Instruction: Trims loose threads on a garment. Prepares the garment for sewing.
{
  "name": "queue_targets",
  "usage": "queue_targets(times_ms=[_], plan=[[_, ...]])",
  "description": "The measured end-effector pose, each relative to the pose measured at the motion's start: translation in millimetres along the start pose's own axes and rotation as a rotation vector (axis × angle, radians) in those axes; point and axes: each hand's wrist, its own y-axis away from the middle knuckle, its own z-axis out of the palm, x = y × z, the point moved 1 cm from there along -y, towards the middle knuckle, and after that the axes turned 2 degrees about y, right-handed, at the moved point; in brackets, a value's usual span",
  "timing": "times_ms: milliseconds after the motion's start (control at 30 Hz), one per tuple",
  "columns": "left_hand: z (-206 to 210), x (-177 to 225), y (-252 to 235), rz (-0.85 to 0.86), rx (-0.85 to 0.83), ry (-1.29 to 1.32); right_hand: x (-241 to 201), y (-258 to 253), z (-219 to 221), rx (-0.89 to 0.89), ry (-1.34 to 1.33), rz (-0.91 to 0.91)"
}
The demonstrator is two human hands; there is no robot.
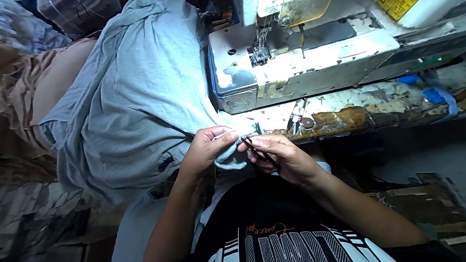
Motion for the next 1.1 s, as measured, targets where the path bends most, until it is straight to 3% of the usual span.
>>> queue_targets(times_ms=[1100], plan=[[-5.4,1.7,5.2,0.105,-0.052,-0.092,-0.6,5.0,6.5,0.043,-0.040,0.065]])
